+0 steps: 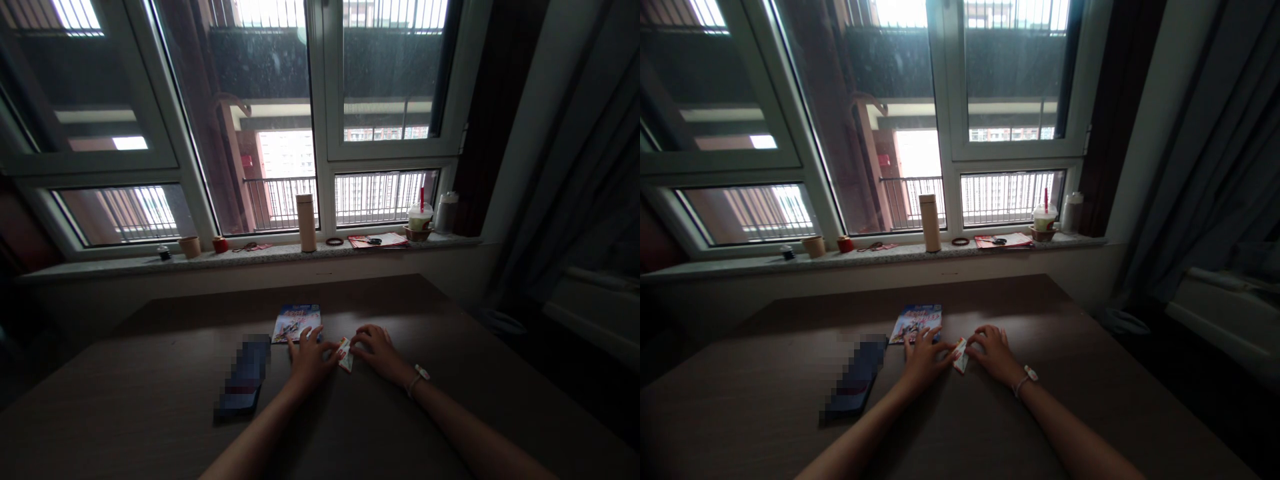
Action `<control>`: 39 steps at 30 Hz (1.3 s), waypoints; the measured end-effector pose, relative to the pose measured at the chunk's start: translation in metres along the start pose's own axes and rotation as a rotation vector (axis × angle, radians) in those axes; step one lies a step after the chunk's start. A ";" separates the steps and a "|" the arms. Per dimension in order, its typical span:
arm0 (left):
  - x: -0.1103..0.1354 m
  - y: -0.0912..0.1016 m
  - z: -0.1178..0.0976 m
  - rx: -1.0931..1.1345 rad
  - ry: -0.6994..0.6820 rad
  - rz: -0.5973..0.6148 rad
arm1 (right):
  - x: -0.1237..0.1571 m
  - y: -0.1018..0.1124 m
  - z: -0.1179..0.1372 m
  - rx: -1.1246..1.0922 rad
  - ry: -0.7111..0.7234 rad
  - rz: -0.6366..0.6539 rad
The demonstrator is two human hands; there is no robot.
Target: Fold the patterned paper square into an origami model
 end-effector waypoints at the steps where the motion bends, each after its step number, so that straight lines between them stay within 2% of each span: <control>1: 0.000 0.000 0.000 -0.001 0.001 0.004 | -0.001 0.000 -0.002 -0.011 -0.003 -0.015; 6: 0.001 0.000 0.000 -0.008 0.002 0.018 | -0.003 0.001 -0.006 -0.028 0.006 -0.054; 11: 0.001 0.000 0.000 -0.023 -0.018 0.035 | 0.000 0.006 0.001 -0.025 0.083 -0.069; 16: 0.000 -0.001 0.000 -0.042 -0.040 0.053 | -0.001 0.006 0.010 -0.034 0.204 -0.007; 19: -0.001 -0.003 0.003 -0.043 -0.044 0.080 | -0.001 0.006 0.009 -0.060 0.198 0.030; 29: -0.003 -0.001 0.008 -0.055 -0.069 0.168 | -0.001 0.013 0.006 -0.097 0.236 0.040; 39: -0.003 0.001 0.008 -0.043 -0.088 0.191 | -0.002 0.012 0.005 -0.092 0.209 0.073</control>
Point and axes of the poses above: each hand's wrist, its own x-axis away from the middle knuckle, its own y-axis out of the back of the hand, z = x × y, the point moved 5 cm from there along -x, towards the middle knuckle, and after that the axes turned 2 degrees about x, right-handed, at the moved point
